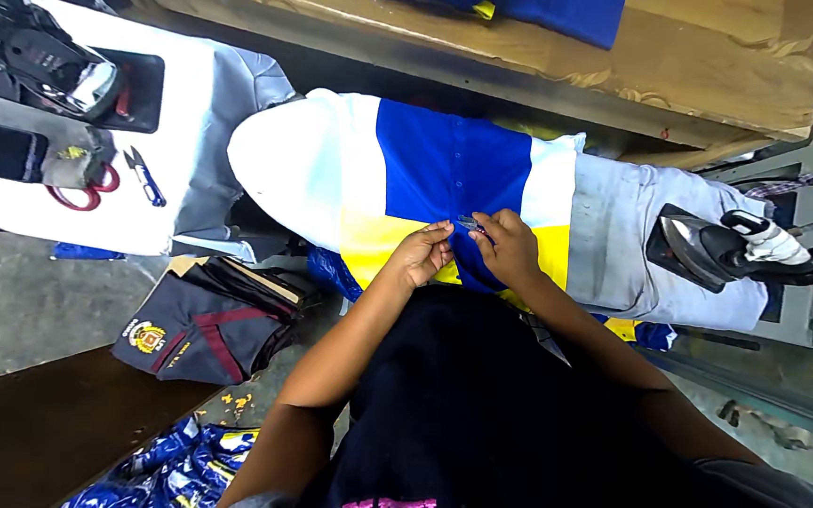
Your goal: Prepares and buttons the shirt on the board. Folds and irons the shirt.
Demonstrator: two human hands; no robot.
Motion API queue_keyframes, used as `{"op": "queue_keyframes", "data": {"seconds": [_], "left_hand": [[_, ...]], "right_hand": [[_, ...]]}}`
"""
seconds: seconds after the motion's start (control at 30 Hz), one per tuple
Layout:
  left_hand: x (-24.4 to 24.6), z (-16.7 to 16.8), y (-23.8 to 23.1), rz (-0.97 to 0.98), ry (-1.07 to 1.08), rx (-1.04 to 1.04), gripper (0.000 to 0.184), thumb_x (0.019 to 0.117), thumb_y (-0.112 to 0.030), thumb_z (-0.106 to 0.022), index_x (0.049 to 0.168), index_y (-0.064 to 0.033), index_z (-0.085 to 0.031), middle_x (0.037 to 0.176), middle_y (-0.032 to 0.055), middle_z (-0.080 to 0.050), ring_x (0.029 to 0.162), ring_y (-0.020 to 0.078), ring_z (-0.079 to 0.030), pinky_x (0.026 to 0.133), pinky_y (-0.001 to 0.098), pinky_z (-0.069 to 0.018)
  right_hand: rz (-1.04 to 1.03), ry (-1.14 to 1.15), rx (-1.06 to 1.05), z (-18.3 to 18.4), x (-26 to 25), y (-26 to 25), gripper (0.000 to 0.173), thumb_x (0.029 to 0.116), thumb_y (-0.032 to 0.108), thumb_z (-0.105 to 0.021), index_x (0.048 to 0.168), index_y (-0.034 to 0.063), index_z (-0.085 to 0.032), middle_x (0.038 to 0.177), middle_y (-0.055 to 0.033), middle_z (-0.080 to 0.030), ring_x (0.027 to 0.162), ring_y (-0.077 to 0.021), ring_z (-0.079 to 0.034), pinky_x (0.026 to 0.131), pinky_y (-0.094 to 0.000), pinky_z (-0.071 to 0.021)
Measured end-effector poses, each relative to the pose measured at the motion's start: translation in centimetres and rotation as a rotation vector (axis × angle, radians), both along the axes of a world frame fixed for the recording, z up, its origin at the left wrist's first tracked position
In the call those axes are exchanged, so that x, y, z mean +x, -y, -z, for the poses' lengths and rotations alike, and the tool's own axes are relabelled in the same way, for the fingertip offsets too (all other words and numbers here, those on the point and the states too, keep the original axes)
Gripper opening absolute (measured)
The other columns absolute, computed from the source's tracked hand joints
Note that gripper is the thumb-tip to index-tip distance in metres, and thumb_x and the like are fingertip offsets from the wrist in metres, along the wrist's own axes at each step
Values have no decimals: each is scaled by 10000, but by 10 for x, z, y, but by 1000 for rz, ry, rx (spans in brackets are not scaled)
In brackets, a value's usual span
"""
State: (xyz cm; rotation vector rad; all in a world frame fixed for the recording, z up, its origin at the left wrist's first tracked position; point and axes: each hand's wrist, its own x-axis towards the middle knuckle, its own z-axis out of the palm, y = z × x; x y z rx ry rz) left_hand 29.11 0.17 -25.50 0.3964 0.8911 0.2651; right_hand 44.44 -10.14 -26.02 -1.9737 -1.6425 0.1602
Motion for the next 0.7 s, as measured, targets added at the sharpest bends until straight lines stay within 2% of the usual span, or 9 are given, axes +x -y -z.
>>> {"op": "queue_keyframes", "data": {"seconds": [0.27, 0.43, 0.53, 0.7], "left_hand": [[3, -1, 0, 3, -24, 6, 116, 1059, -88, -494, 1139, -112, -575, 824, -14, -614, 640, 55, -579, 633, 202, -523], [4, 3, 0, 7, -24, 3, 119, 1054, -82, -501, 1145, -103, -576, 825, -15, -603, 631, 53, -563, 620, 198, -516], [4, 3, 0, 7, -25, 2, 127, 1051, -75, -503, 1156, -101, -570, 832, -13, -601, 630, 54, -560, 623, 199, -516], [5, 0, 1, 5, -15, 14, 117, 1059, -90, -496, 1143, -109, -576, 824, -12, -621, 646, 56, -587, 633, 202, -528]], "right_hand": [[14, 97, 7, -1, -2, 0, 263, 987, 161, -636, 1167, 20, -767, 916, -214, -666, 865, -396, -668, 694, -508, -535], [30, 132, 46, 2, -3, 0, 237, 977, 140, -638, 1124, 18, -778, 877, -203, -662, 827, -382, -669, 670, -489, -534], [62, 55, 52, 3, 0, 1, 230, 973, 131, -649, 1117, 4, -775, 873, -197, -665, 809, -368, -669, 665, -476, -544], [140, -93, 11, 0, 7, 3, 277, 990, 151, -645, 1185, -23, -736, 936, -222, -663, 818, -372, -671, 676, -495, -556]]}}
